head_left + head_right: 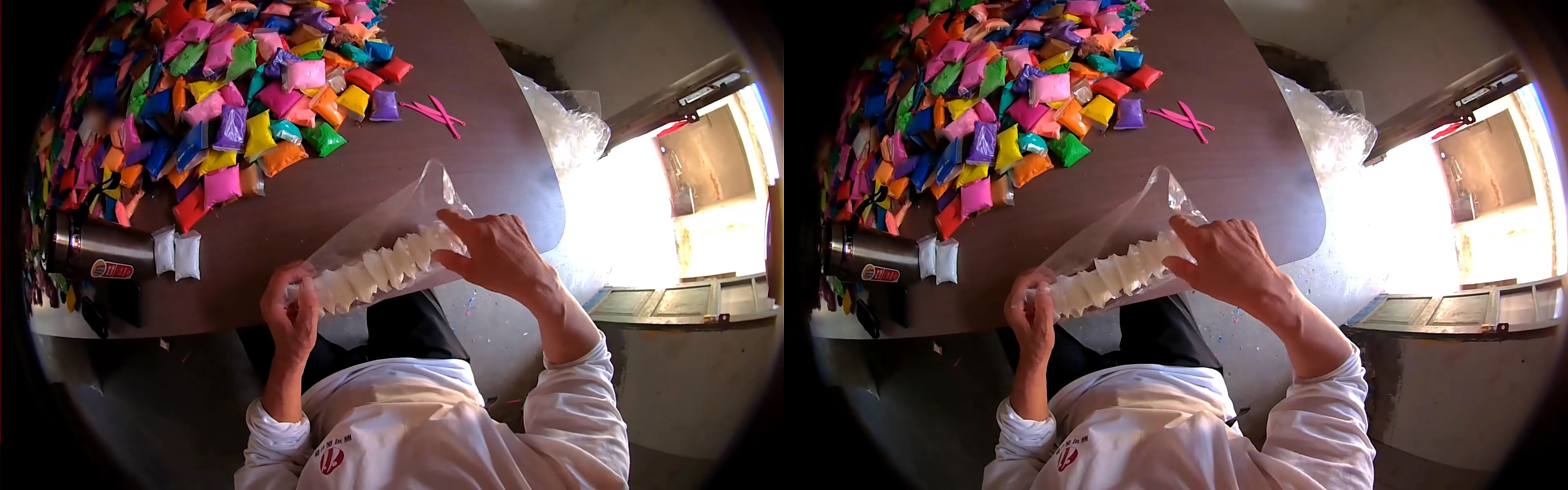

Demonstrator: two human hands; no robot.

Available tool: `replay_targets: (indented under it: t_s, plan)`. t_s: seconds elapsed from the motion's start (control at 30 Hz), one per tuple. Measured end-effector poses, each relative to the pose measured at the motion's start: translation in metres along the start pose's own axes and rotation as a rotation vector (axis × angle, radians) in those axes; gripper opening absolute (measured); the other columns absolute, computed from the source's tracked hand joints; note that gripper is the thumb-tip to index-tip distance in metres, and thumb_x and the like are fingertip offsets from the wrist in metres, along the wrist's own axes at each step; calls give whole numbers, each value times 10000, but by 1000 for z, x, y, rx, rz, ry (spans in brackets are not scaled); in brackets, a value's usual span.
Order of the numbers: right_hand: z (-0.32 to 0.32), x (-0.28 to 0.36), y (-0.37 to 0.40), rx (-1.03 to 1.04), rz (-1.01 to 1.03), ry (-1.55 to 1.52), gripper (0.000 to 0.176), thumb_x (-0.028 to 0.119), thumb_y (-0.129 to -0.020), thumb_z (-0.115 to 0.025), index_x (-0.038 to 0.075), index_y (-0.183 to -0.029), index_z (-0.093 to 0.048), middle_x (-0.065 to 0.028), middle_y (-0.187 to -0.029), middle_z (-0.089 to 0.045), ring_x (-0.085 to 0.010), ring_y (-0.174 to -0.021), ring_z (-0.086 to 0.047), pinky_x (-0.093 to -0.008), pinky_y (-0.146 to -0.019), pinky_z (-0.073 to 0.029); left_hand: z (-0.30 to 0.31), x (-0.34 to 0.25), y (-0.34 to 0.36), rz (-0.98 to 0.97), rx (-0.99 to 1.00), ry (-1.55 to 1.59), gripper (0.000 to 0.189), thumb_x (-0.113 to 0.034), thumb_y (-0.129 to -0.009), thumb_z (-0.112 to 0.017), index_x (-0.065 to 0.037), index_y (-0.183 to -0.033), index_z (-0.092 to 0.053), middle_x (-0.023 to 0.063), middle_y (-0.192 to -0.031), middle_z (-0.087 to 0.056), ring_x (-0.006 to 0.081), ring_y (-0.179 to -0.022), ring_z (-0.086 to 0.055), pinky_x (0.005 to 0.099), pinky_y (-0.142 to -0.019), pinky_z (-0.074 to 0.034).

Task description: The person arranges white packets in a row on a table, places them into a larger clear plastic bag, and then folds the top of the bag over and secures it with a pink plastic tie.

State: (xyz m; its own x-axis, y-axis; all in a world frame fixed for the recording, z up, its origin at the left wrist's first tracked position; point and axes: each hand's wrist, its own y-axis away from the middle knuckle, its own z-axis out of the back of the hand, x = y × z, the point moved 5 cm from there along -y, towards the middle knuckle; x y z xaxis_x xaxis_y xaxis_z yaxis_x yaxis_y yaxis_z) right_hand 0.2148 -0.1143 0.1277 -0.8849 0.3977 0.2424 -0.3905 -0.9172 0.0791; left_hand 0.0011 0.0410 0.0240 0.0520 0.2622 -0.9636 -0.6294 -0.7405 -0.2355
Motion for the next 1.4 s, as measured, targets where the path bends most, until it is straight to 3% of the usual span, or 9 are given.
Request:
replay_targets:
  t_s: [0.23,0.43,0.5,0.63,0.77,0.83,0.97,1.13,1.4]
  plan:
    - [-8,-14,-7,44,-86,-7,262,268,-851,-719,57,-1003,-686,-131,-837,-723,-285,-664,-694,-383,-610,-523,1,2,0,-25,2,-31,214,-190,-913,-580,8,-993,-600,87,-917,-618,146,-796,-572,277,-696,-478]
    - [39,-19,-4,-269,-107,-339,116,126,-853,-673,12,-847,-649,-126,-654,-639,-268,-592,-640,-372,-559,-487,1,3,1,32,0,-27,217,-185,-906,-579,19,-980,-592,92,-911,-617,157,-813,-575,286,-730,-477]
    - [63,-14,-7,-328,-116,-494,78,43,-874,-628,-2,-923,-668,-87,-665,-632,-114,-566,-587,-290,-537,-477,1,6,1,39,-6,-13,213,-182,-904,-579,19,-974,-591,96,-914,-621,167,-823,-583,294,-744,-479]
    - [89,18,-22,-414,-52,-612,138,84,-913,-622,-7,-994,-687,-51,-707,-671,-60,-593,-591,-221,-537,-485,2,1,-2,-143,-9,-68,183,-175,-887,-596,-6,-957,-606,126,-941,-642,230,-870,-627,336,-787,-491]
    - [65,87,-52,-351,350,-467,136,59,-889,-630,-1,-995,-692,-77,-785,-692,-144,-604,-644,-261,-530,-501,0,6,0,-119,-48,-14,210,-187,-873,-625,-25,-1005,-610,109,-934,-634,151,-720,-613,234,-485,-450]
    - [50,136,-64,-363,680,-117,106,64,-808,-691,34,-909,-695,-97,-793,-687,-231,-657,-671,-312,-564,-522,3,6,2,-37,-33,-12,205,-170,-868,-627,-26,-1013,-613,101,-901,-630,152,-694,-602,257,-526,-466]
    - [-2,201,-105,-180,812,-100,60,57,-712,-660,55,-768,-642,-118,-822,-673,-286,-733,-677,-377,-625,-540,-3,16,5,59,39,63,215,-171,-869,-650,-32,-1031,-623,108,-869,-648,156,-689,-613,307,-656,-492]
    - [-67,252,-156,55,657,-6,117,92,-755,-611,25,-838,-658,-156,-857,-682,-323,-776,-675,-404,-687,-535,-3,7,2,-31,9,179,231,-196,-864,-722,0,-957,-644,-4,-735,-637,62,-715,-592,219,-650,-462]
    - [-126,273,-193,-19,545,26,347,200,-773,-672,-19,-1036,-611,-177,-895,-672,-350,-857,-670,-438,-764,-516,-6,6,6,-151,-60,273,298,-236,-901,-669,0,-1075,-613,97,-925,-678,175,-831,-655,291,-742,-515]
